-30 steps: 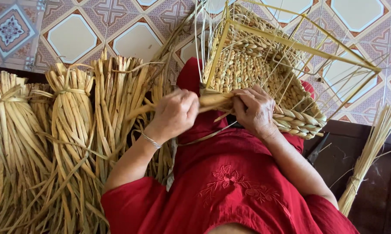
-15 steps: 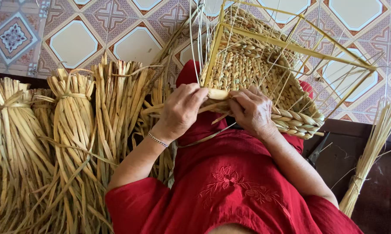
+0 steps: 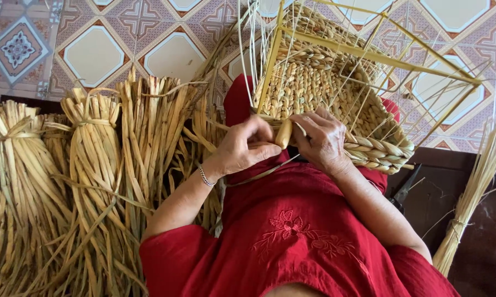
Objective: The person weaves a basket by hand, interlacing dried plant stalks through a rectangular frame. They pick up individual strips from a pile, thread them through the vertical supports, and press the layers together to build the walls.
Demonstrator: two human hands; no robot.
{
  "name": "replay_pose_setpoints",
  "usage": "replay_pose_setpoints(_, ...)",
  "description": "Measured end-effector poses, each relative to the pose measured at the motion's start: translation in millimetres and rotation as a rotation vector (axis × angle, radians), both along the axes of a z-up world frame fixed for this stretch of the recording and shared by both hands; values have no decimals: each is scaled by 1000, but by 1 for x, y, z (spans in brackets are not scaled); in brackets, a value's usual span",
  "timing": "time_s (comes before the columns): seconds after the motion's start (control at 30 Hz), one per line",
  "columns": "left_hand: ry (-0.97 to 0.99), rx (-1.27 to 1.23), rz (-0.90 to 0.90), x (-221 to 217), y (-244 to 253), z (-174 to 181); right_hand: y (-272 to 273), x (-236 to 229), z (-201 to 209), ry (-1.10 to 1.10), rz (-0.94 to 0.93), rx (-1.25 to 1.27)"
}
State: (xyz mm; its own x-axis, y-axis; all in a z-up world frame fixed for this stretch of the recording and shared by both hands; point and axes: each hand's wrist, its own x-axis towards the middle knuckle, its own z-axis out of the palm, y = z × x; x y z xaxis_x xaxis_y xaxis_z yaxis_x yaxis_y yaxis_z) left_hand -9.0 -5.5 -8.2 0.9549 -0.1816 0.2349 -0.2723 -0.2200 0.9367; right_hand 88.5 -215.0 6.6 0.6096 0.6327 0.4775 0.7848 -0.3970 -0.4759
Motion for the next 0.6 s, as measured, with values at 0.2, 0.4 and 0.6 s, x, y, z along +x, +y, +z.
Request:
replay_pose_setpoints(0.2, 100, -32, 57, 1, -24, 21, 1, 0, -6, -23, -12, 12)
replay_pose_setpoints(0.4, -143, 292, 233, -6, -44, 5, 0, -1, -4, -71, -17, 16)
replay_pose_setpoints(0.6, -190, 338, 291, -2, -54, -5, 0, 0, -8, -84, -16, 20)
